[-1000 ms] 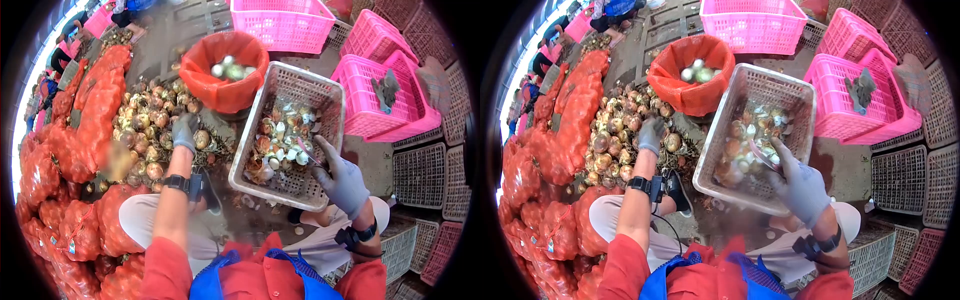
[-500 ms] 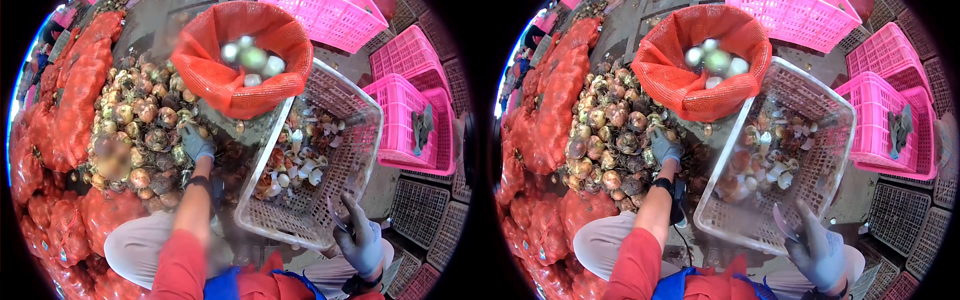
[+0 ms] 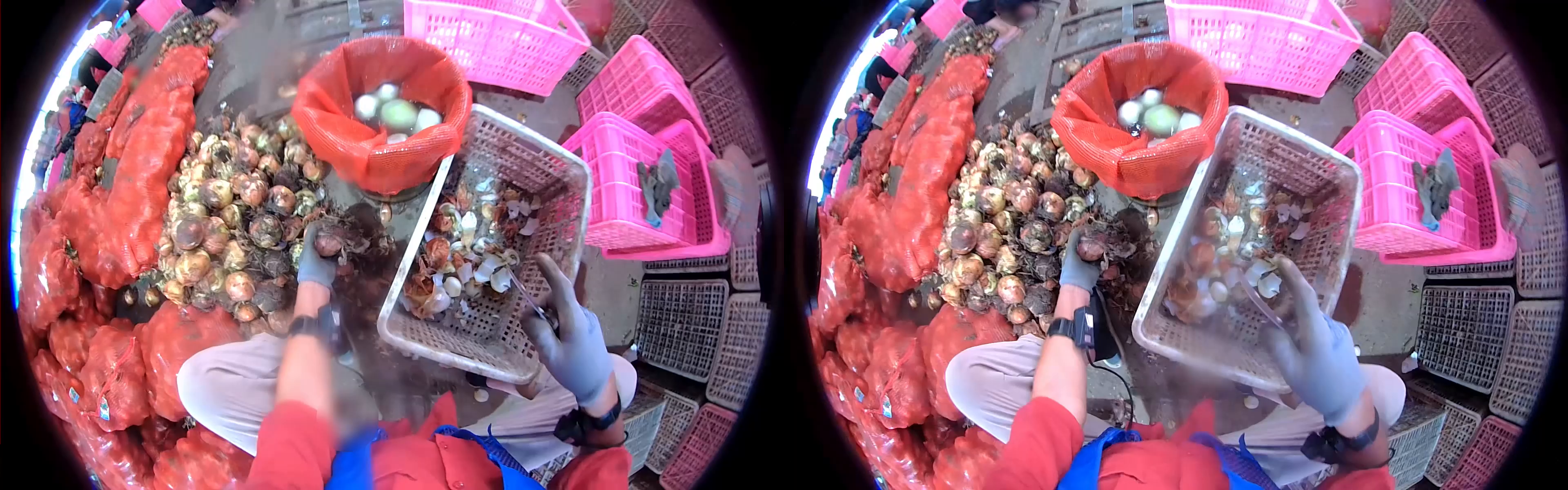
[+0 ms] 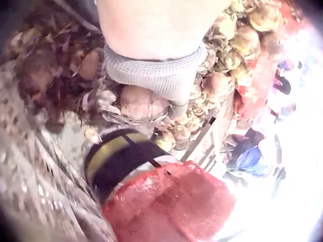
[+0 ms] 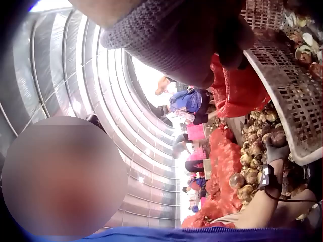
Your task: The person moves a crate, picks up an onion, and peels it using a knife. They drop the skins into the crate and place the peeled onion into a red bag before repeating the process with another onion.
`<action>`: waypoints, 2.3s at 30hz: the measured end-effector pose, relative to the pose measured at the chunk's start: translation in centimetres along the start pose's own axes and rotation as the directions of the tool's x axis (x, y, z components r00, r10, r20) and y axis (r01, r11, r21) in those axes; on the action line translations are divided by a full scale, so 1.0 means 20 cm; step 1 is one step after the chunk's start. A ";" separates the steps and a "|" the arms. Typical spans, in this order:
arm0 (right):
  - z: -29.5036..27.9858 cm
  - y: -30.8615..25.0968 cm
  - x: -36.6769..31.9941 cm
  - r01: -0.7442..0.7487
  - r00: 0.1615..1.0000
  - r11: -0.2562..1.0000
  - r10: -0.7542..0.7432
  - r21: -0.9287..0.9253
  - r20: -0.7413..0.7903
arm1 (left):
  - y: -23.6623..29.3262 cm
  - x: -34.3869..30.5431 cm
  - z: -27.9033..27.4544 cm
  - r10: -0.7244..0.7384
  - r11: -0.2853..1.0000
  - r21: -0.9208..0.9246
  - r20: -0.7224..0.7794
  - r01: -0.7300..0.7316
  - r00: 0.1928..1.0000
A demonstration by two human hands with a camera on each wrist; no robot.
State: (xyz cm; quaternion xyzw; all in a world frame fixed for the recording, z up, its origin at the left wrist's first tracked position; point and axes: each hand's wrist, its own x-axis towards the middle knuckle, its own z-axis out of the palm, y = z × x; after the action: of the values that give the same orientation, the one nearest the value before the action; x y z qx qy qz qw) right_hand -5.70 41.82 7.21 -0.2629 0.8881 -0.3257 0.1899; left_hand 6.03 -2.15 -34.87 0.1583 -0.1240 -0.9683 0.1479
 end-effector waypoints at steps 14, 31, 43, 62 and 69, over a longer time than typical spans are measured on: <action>0.16 -0.16 -0.13 0.438 0.886 0.808 -0.461 0.395 -0.038 | -0.39 -0.82 1.68 -0.019 1.000 -0.008 0.247 0.021 0.969; -0.08 0.06 -0.23 0.340 0.940 0.940 -0.340 -0.024 0.023 | -0.63 -0.79 2.15 -0.424 0.720 0.694 0.448 -0.007 0.787; 0.23 0.05 -0.16 -0.029 0.996 0.480 -0.063 0.877 0.067 | -0.84 -0.52 1.97 -0.005 0.811 0.487 0.560 -0.325 0.829; 0.16 0.15 0.04 0.292 0.952 0.622 -0.119 0.727 -0.281 | -0.78 -0.62 2.16 0.033 0.500 0.645 0.652 -0.578 0.757; -0.01 0.02 -0.08 0.091 0.994 0.456 0.009 0.885 -0.107 | -0.75 -0.55 2.00 -0.089 0.981 0.191 0.569 -0.027 0.818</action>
State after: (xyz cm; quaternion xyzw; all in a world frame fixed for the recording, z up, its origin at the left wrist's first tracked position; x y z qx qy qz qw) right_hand -4.70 43.12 7.33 -0.1308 0.5898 -0.7572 0.2481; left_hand -1.41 23.13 0.65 -0.1257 -0.2521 -0.9568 0.0720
